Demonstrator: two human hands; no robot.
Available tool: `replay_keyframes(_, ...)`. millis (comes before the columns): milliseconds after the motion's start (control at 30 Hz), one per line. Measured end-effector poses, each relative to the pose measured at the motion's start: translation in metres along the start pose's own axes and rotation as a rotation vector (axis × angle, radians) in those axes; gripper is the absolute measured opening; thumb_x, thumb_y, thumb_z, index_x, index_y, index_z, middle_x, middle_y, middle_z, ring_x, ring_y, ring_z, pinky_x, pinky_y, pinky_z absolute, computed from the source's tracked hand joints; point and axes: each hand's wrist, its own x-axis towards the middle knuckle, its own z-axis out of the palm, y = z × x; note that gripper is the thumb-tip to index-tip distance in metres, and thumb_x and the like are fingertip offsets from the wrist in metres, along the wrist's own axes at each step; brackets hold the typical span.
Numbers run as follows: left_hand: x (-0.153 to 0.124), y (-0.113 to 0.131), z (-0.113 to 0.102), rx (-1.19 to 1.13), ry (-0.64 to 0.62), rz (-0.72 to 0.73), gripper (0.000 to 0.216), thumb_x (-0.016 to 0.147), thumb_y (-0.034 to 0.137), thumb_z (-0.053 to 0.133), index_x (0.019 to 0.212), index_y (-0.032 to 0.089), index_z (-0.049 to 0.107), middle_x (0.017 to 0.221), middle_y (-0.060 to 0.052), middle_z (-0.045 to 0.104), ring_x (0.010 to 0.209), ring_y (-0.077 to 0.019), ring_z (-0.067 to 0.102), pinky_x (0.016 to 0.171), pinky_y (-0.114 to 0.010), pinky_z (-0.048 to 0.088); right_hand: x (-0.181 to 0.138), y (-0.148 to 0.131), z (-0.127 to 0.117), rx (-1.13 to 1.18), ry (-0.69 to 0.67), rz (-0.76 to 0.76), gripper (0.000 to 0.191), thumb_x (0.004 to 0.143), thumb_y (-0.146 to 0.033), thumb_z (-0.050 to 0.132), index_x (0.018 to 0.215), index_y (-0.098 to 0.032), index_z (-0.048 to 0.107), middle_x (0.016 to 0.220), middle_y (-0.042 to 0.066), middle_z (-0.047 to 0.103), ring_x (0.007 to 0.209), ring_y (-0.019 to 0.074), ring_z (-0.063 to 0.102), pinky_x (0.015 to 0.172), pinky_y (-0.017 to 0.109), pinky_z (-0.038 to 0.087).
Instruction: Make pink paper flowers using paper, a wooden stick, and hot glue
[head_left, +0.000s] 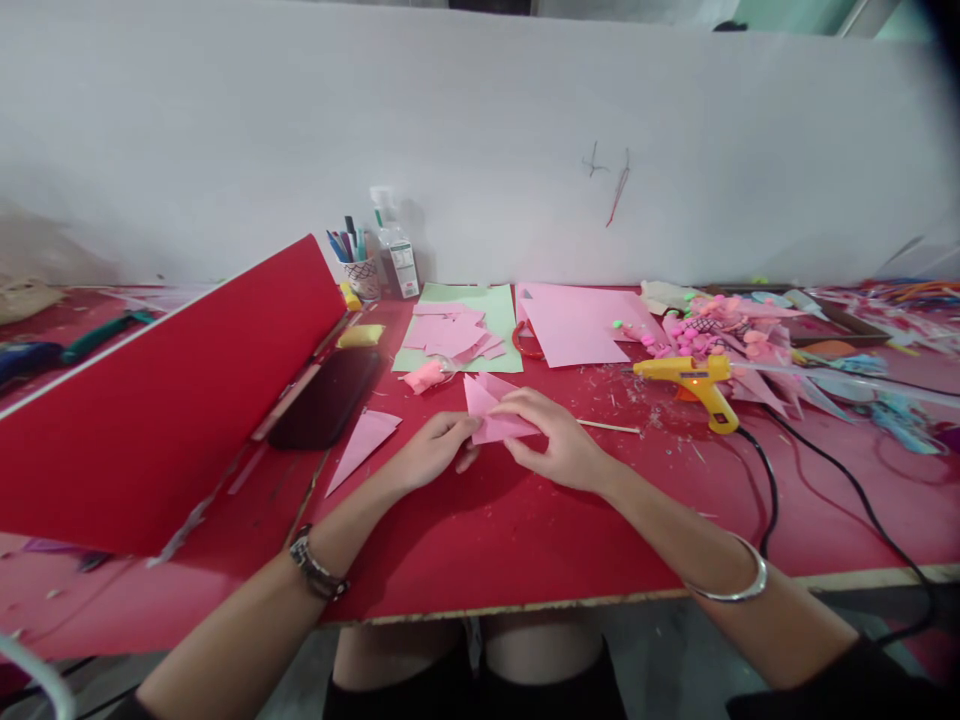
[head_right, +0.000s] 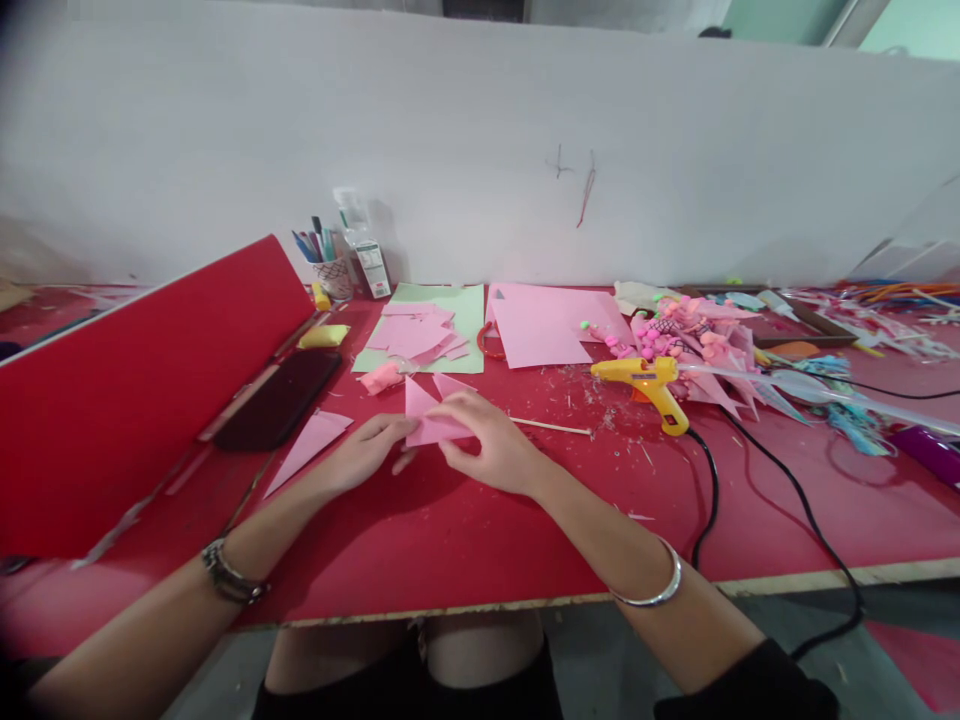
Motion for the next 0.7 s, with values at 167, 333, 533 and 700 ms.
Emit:
replay_keyframes(167,0.0009,-0.0025,-0.0001,-0.014,-0.004,0.015,0.037,0.083,0.034,0.033,0.053,0.016,0.042,0.046,0.004,0.044,0.047,-0.0084,0.043,0.054,-0.021,0.036,0.0005,-0.0008,-0.0017,0.019,0.016,0.028,0.024,0.079,-0.025,0.048,0.101,-0.022,0.055,0.099,0.005,0.057,0.095,0.0173,0.051,0.084,0.034,0.039)
replay_keyframes(333,0.003,-0.006,0.0018,-0.008,0.067,0.039,0.029,0.084,0.037,0.035,0.066,0.016,0.045,0.051,0.006,0.042,0.047,-0.0078,0.043,0.049,-0.019,0.035,-0.0002,0.0019,-0.0019,0.056,0.02,0.064,0.016,0.079,-0.028,0.05,0.089,-0.022,0.06,0.088,0.003,0.06,0.082,0.0147,0.055,0.076,0.029,0.042)
replay_keyframes(533,0.0002,0.0004,0.0058,0.021,0.012,0.035,0.031,0.084,0.037,0.034,0.066,0.015,0.045,0.05,0.005,0.044,0.047,-0.0076,0.044,0.05,-0.019,0.037,0.0008,0.0056,0.0035,0.124,0.099,0.162,0.011,0.076,-0.028,0.053,0.078,-0.019,0.059,0.083,0.003,0.059,0.078,0.0145,0.054,0.072,0.029,0.042)
replay_keyframes(700,-0.0028,0.0037,0.0073,0.002,-0.045,0.106,0.035,0.086,0.037,0.028,0.066,0.014,0.047,0.054,0.003,0.049,0.048,-0.0074,0.046,0.052,-0.019,0.039,0.0016,0.008,0.0065,0.22,0.116,0.248,0.014,0.077,-0.029,0.051,0.07,-0.017,0.054,0.07,0.001,0.056,0.067,0.0116,0.051,0.065,0.025,0.042)
